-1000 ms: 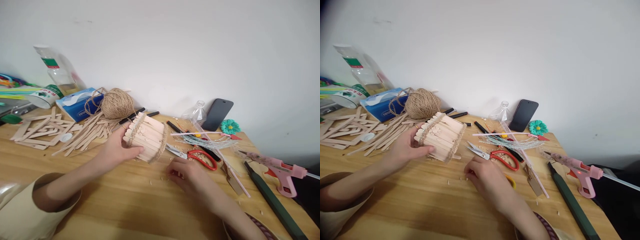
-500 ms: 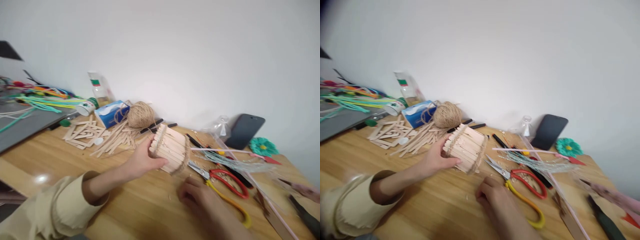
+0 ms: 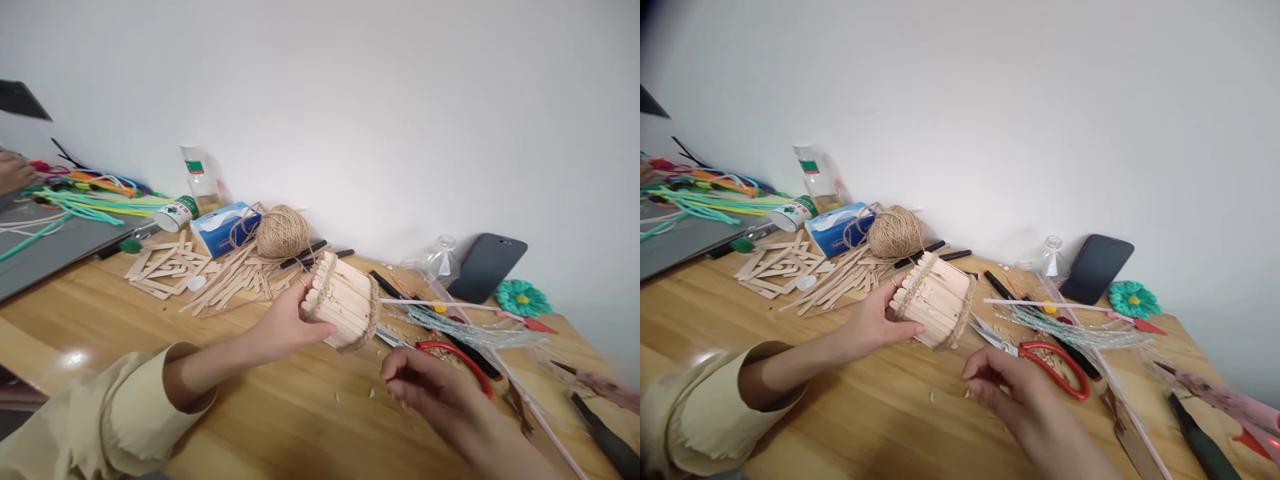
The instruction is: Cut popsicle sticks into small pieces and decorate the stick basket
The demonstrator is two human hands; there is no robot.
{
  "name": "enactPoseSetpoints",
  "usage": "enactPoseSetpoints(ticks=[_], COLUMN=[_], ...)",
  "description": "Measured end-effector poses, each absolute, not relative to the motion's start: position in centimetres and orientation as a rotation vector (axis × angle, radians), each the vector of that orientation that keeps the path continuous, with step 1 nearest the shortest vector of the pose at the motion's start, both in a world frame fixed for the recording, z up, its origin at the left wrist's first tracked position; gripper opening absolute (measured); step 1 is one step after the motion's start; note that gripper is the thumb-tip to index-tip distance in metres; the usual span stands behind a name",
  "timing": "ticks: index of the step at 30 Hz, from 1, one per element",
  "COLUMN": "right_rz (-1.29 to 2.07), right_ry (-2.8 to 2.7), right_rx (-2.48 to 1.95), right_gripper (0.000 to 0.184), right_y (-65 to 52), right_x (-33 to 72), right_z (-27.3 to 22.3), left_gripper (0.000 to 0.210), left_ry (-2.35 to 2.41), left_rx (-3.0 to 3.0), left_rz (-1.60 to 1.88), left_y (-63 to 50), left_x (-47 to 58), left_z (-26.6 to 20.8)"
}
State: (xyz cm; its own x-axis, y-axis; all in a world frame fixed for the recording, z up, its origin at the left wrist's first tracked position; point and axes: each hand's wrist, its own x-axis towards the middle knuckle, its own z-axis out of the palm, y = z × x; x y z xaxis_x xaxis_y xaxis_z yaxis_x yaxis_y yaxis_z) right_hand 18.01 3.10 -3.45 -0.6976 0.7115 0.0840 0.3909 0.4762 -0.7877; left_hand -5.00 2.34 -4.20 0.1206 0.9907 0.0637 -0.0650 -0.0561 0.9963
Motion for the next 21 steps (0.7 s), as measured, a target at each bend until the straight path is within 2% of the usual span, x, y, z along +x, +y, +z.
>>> enactPoseSetpoints(ticks=[6, 12, 17, 21], right_rz=[1.413, 1.603, 1.601, 1.431], right_ry=[-1.788, -1.404, -1.307, -1.395], right_rx=[-1.070, -0.870, -0.820, -0.866], right_gripper=[0.018, 0.011, 0.010, 0.005], right_y=[3.0, 3.1, 2.9, 2.4], right_x=[18.3, 17.4, 17.1, 16.9], right_z=[-2.4, -3.6, -3.7, -3.3], left_gripper=[0.059, 0.060, 0.061, 0.061], left_ry=[1.116, 1.193, 1.198, 1.203], left_rx=[1.341, 1.313, 1.310, 1.319], left_rz=[1.139, 1.077, 1.058, 1.051], left_y=[2.1, 1.6, 1.4, 1.5], left_x=[-4.6, -4.3, -4.2, -4.2], left_z=[-4.5, -4.5, -4.5, -4.5])
